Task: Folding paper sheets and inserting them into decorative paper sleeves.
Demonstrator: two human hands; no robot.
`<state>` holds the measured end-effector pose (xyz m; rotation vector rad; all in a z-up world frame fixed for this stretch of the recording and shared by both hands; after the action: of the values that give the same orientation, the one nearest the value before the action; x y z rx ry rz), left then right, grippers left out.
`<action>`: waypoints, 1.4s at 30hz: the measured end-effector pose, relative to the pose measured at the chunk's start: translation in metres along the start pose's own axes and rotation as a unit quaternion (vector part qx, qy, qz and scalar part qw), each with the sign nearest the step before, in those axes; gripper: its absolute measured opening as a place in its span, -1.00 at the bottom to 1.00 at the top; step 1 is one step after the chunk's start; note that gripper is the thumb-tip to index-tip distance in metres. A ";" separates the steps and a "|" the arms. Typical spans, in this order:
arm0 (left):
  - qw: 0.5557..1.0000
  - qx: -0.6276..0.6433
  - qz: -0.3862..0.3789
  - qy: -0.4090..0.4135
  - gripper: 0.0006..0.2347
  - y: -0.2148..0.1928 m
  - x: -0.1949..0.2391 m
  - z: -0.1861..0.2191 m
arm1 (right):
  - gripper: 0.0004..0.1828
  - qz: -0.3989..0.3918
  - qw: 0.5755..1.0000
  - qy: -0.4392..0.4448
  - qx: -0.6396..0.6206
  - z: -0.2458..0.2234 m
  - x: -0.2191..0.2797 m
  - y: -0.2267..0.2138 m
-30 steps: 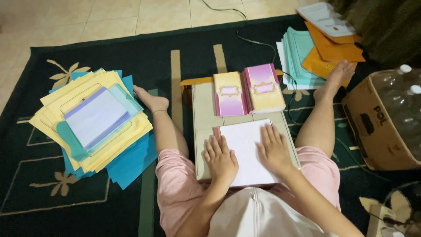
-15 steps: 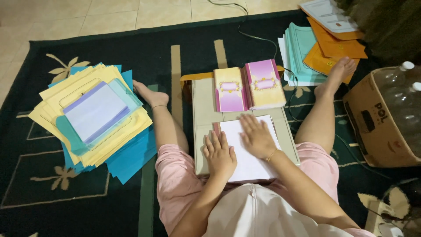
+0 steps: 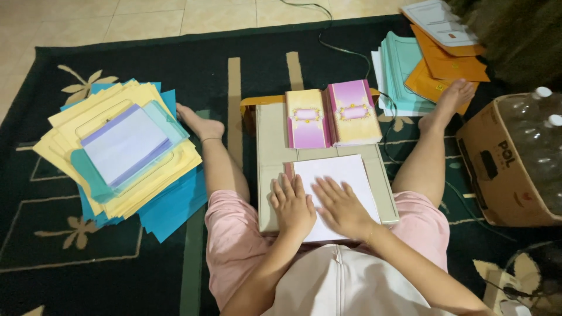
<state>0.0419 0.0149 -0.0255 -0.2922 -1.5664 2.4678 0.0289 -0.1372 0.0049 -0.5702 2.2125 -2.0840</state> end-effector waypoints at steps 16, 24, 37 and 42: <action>1.000 0.000 -0.003 -0.002 -0.45 -0.009 0.002 0.002 | -0.24 0.096 0.978 0.165 -0.086 0.049 0.045 0.024; 1.000 0.023 -0.007 0.008 -0.44 -0.006 0.000 -0.006 | 0.28 0.144 0.975 0.033 -0.166 0.050 0.061 0.026; 0.999 -0.030 0.010 -0.029 -0.38 -0.036 -0.041 0.008 | 0.13 0.288 0.941 0.028 -0.176 0.046 0.045 0.025; 0.994 0.002 -0.082 0.073 -0.44 -0.015 -0.041 0.022 | -0.37 0.243 0.958 0.077 -0.133 0.037 0.031 -0.003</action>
<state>0.0763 -0.0096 -0.0005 -0.3232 -1.4648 2.2705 0.0112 -0.1817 0.0111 0.1336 2.4167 -1.6439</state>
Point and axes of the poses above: each hand's wrist, its own x-axis away from the middle knuckle, its own y-axis out of the palm, z = x × y, the point moved 2 cm from there along -x, towards the middle knuckle, and after that the axes turned 11 degrees about y, right-handed, at the moved point
